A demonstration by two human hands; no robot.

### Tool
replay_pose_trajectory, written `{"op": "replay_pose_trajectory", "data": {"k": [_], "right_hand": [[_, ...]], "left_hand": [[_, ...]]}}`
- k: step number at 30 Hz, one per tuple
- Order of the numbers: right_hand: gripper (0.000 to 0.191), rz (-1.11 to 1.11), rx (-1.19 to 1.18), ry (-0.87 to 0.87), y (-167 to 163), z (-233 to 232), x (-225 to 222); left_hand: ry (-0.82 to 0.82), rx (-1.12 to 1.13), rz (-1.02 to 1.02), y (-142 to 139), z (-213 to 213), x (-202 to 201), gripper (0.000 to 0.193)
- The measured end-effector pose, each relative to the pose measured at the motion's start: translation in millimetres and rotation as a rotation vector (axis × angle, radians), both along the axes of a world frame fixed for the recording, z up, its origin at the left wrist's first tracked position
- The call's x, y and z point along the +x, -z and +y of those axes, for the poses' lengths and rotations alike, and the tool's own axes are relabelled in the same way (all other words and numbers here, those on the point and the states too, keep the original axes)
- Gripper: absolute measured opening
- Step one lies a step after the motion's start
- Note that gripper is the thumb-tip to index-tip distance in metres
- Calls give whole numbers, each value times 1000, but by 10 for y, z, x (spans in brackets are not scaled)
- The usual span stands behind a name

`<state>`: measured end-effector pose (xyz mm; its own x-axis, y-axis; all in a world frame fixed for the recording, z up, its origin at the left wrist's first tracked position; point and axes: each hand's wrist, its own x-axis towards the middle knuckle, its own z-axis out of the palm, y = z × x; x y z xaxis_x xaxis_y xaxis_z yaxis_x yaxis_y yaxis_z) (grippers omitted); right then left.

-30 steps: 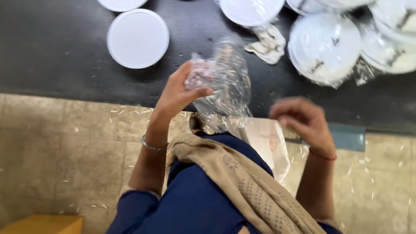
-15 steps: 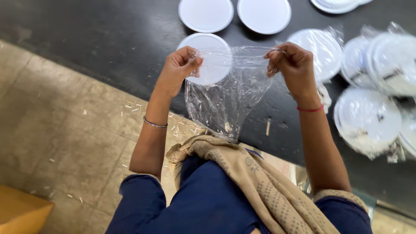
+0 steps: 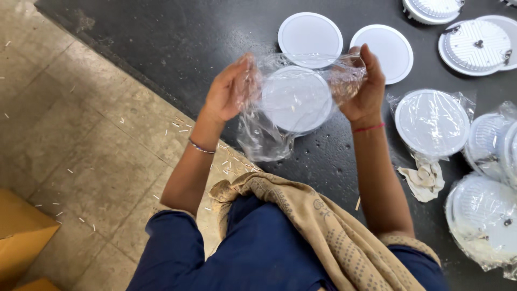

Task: The person retrieves white circular light fixtures from a bag and wraps each one individually in clear plastic film. They place the wrapped units into a stack on the table. The person also wipes the surface of some fixtures with a cloth before wrapping them.

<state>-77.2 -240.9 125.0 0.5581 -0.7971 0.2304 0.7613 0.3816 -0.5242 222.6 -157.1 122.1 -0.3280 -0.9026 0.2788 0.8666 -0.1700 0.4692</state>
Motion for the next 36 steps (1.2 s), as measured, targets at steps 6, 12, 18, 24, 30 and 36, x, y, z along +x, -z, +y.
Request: {"op": "replay_pose_trajectory", "data": {"k": [6,12,18,24,30,36], "right_hand": [[44,447,-157,-265,35,398,144],[72,519,-571,27,-277,688,179],[78,670,-893,453,-282,427,392],[96,544,-750,151,-175,367,481],[117,286,-281,-470,-59,454,497],[121,416,-448,-515,106,641,323]], "left_hand": [[-135,94,-176,219,-188,-429,32],[226,159,285,1063,-162,-1209,29],[132,325,-53,1538,735,-1988,25],[-386,146,-909,1018,797,-1437,34],[-1224,-442,-1062,269,653,-430,63],[-1320,139,-1315,116,524,155,16]]}}
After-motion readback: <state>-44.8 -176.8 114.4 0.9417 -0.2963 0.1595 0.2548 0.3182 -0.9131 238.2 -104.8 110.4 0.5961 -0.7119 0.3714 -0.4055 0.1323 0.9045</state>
